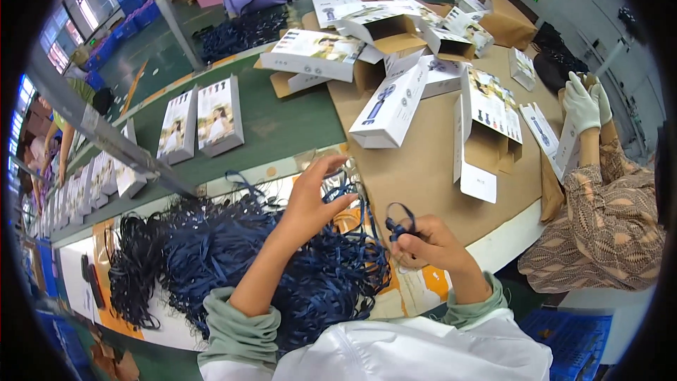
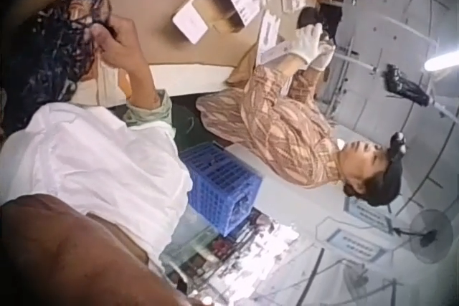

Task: The person packages blue lanyards into product boxes by hand, placing them one by one into the boxes on an assembly line.

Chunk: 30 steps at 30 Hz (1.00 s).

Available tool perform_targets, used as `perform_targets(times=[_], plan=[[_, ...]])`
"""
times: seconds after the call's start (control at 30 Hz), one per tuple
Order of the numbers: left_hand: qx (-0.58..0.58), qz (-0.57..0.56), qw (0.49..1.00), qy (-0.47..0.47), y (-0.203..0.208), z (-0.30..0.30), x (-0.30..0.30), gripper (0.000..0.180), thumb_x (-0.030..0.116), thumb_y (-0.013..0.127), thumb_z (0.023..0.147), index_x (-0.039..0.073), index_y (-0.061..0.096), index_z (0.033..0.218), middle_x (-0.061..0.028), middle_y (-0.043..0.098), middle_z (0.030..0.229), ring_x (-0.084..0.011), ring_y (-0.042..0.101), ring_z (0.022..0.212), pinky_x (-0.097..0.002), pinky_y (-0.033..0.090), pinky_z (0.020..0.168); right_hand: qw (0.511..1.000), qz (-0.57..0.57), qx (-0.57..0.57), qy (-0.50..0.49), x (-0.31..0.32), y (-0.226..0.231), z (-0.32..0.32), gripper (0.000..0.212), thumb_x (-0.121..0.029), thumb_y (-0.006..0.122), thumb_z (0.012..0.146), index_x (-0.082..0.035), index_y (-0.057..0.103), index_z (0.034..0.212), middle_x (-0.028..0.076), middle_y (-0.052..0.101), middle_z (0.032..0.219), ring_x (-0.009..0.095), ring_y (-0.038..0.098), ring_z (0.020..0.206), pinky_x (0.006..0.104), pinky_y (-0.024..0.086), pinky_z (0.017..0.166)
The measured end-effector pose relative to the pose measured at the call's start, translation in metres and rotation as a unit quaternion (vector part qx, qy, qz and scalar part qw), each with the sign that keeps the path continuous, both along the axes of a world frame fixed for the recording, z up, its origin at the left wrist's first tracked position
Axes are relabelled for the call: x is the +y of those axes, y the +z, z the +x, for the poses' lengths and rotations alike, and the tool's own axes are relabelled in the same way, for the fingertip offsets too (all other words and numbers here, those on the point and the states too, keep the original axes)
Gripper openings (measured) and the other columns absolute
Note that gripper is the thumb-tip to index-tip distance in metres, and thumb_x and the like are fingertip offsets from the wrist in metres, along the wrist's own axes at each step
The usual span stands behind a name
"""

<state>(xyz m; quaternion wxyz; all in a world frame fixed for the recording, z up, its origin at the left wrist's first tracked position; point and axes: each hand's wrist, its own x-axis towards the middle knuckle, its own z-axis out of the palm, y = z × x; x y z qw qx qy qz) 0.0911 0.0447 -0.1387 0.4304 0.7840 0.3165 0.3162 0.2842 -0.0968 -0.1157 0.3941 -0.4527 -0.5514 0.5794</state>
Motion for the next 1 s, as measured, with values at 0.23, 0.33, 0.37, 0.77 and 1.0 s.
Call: perform_targets(times=[0.23, 0.33, 0.37, 0.77, 1.0], plan=[[0.033, 0.272, 0.958, 0.084, -0.026, 0.098, 0.038, 0.072, 0.011, 0.078, 0.057, 0.003, 0.044, 0.119, -0.0165, 0.048, 0.118, -0.0344, 0.045, 0.111, -0.0395, 0.038, 0.094, 0.974, -0.089, 0.134, -0.158, -0.024, -0.016, 0.010, 0.024, -0.025, 0.053, 0.091, -0.003, 0.060, 0.084, -0.004, 0.052, 0.069, 0.002, 0.045, 0.062, 0.0167, 0.036, 0.056], [0.002, 0.209, 0.971, 0.112, -0.031, 0.100, 0.052, 0.068, 0.008, 0.076, 0.056, 0.003, 0.046, 0.117, -0.0173, 0.053, 0.112, -0.0306, 0.052, 0.106, -0.0356, 0.043, 0.089, 0.988, 0.000, -0.009, -0.153, -0.020, -0.010, 0.014, 0.024, -0.022, 0.053, 0.091, 0.000, 0.062, 0.085, -0.002, 0.052, 0.066, 0.006, 0.047, 0.060, 0.0202, 0.039, 0.055], [-0.001, 0.209, 0.972, 0.110, -0.026, 0.095, 0.055, 0.068, 0.008, 0.076, 0.056, 0.003, 0.046, 0.117, -0.0173, 0.053, 0.112, -0.0306, 0.052, 0.106, -0.0356, 0.043, 0.089, 0.988, 0.001, -0.010, -0.156, -0.019, -0.004, 0.023, 0.024, -0.022, 0.053, 0.091, 0.000, 0.062, 0.085, -0.002, 0.052, 0.066, 0.006, 0.047, 0.060, 0.0202, 0.039, 0.055], [-0.387, -0.467, 0.793, 0.053, -0.024, -0.083, -0.053, 0.069, 0.026, 0.062, 0.075, 0.000, 0.034, 0.132, -0.0152, 0.046, 0.130, -0.0297, 0.047, 0.117, -0.0419, 0.038, 0.100, 0.948, 0.214, 0.203, -0.118, 0.056, 0.123, 0.058, 0.021, -0.021, 0.046, 0.094, -0.001, 0.055, 0.094, 0.004, 0.054, 0.081, 0.007, 0.050, 0.068, 0.0192, 0.041, 0.060], [-0.462, -0.439, 0.761, 0.122, -0.031, -0.104, -0.116, 0.071, 0.022, 0.070, 0.067, -0.004, 0.040, 0.125, -0.0152, 0.052, 0.120, -0.0271, 0.052, 0.110, -0.0395, 0.041, 0.095, 0.756, 0.333, -0.553, 0.105, 0.085, 0.130, 0.011, 0.012, 0.001, 0.054, 0.074, -0.002, 0.058, 0.085, 0.013, 0.058, 0.080, 0.025, 0.060, 0.075, 0.0324, 0.049, 0.066]])
